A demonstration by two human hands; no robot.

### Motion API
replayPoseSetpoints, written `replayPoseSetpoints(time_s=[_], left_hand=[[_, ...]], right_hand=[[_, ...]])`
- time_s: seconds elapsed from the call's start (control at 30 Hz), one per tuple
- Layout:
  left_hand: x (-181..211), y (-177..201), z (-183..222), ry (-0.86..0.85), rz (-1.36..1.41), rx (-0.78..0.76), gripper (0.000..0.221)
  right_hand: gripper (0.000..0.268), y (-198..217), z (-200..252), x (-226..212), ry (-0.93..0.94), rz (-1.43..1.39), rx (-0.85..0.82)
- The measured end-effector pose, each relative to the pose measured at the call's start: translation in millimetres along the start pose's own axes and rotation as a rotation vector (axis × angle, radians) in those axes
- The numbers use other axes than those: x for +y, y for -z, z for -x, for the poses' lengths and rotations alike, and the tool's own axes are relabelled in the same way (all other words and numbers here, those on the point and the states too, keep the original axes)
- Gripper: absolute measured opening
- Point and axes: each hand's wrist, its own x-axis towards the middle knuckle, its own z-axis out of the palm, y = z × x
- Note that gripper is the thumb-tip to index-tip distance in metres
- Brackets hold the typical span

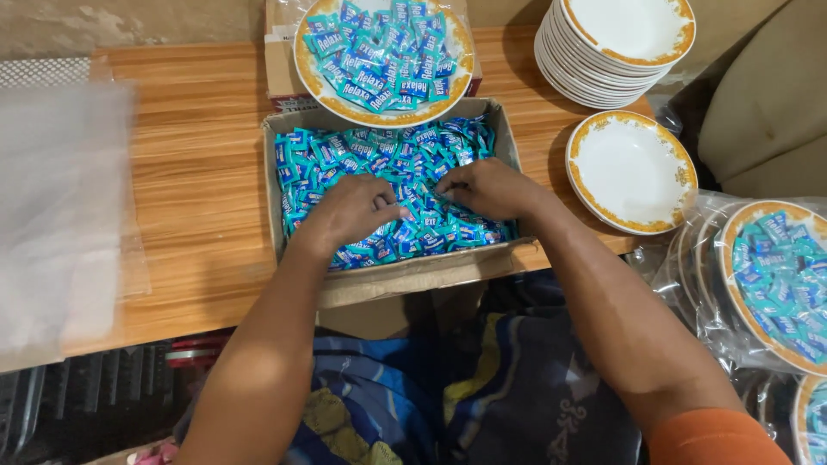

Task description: The person sorts small blue candy packets from a cardboard box onto plates by hand, occasionally moving the plates to different stacks.

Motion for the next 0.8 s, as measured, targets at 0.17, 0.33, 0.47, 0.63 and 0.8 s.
replayPoseSetpoints(time_s=[0.17, 0.33, 0.47, 0.63, 0.8], left_hand=[[-10.4, -12.9, -8.0, -0.088, 0.022, 0.011, 0.022], [-7.6, -4.9, -8.0, -0.023, 0.085, 0.004, 0.012], [-4.5, 15.3, 0.4, 0.055, 0.188, 0.093, 0.013], [-12.4, 28.6, 3.9, 0.094, 0.288, 0.194, 0.012], [-28.0, 28.9, 0.0, -0.026, 0.609, 0.371, 0.019]], right_hand=[[0.021, 6.4, 3.5, -14.8, -0.072, -0.046, -0.108], [0.018, 6.9, 1.5, -5.6, -0.084, -0.048, -0.172], [0.013, 6.8, 3.5, 5.2, -0.104, -0.04, -0.182], [0.011, 13.5, 3.5, 9.5, -0.144, -0.022, -0.169], [0.006, 15.6, 3.2, 15.7, -0.023, -0.501, 0.117]])
